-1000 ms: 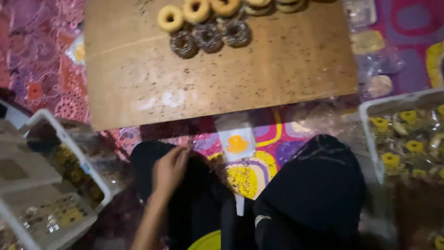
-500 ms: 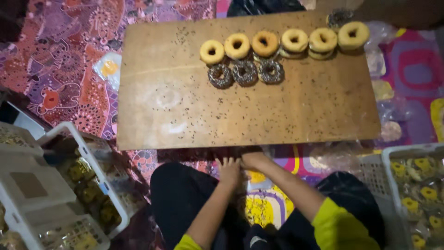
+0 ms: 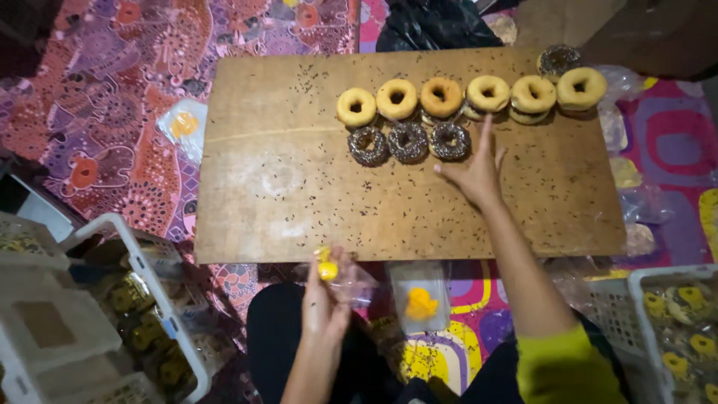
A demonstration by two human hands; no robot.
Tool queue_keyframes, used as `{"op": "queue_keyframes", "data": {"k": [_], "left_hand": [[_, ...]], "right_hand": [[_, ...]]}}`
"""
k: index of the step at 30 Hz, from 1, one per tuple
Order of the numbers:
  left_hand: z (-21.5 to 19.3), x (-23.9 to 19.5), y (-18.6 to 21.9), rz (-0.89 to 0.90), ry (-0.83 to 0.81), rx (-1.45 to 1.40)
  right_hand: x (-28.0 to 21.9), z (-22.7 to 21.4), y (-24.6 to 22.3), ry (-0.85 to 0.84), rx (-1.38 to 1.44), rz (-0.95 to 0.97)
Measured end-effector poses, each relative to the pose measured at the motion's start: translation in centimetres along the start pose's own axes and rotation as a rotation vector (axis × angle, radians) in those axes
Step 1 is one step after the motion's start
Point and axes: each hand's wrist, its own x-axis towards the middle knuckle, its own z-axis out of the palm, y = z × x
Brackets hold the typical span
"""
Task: The person sits on the floor and packages donuts into clear plastic bags. They pick up donuts from a wooden board, place them into bags, and then put the sealed bags into a white plastic crate.
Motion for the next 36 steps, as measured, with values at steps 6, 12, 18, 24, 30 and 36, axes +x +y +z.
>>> {"op": "queue_keyframes", "data": {"k": [6,12,18,24,30,36], "left_hand": [[4.7,-2.6,-0.4,-0.139,-0.314,-0.083],[4.0,-2.8,-7.3,-0.233,-0.652,-0.268],[4.0,-9.0,-11.7,0.115,-0.462,0.001],[8.2,-14.2,-10.6,0.111,-0.361,-0.054],[5.0,-14.2,-10.0,-0.06,-0.364,0.356],[3.2,-16.2,-9.5,0.318,-0.758,0.689]], "right_hand": [[-3.0,-9.3,-1.2,-0.231,0.267,0.245],[-20.8,-16.5,-8.4,-0.126,0.565,0.023],[-25.5,-13.7,-7.2,-0.178,0.605,-0.128],[-27.9,-16.5,-9.5,0.094,0.411,-0.124],[-26.6,-17.6,-9.1,0.041,0.064,-0.449],[-26.4,-19.5,-8.8,-0.056,-0.021,-0.47]]}}
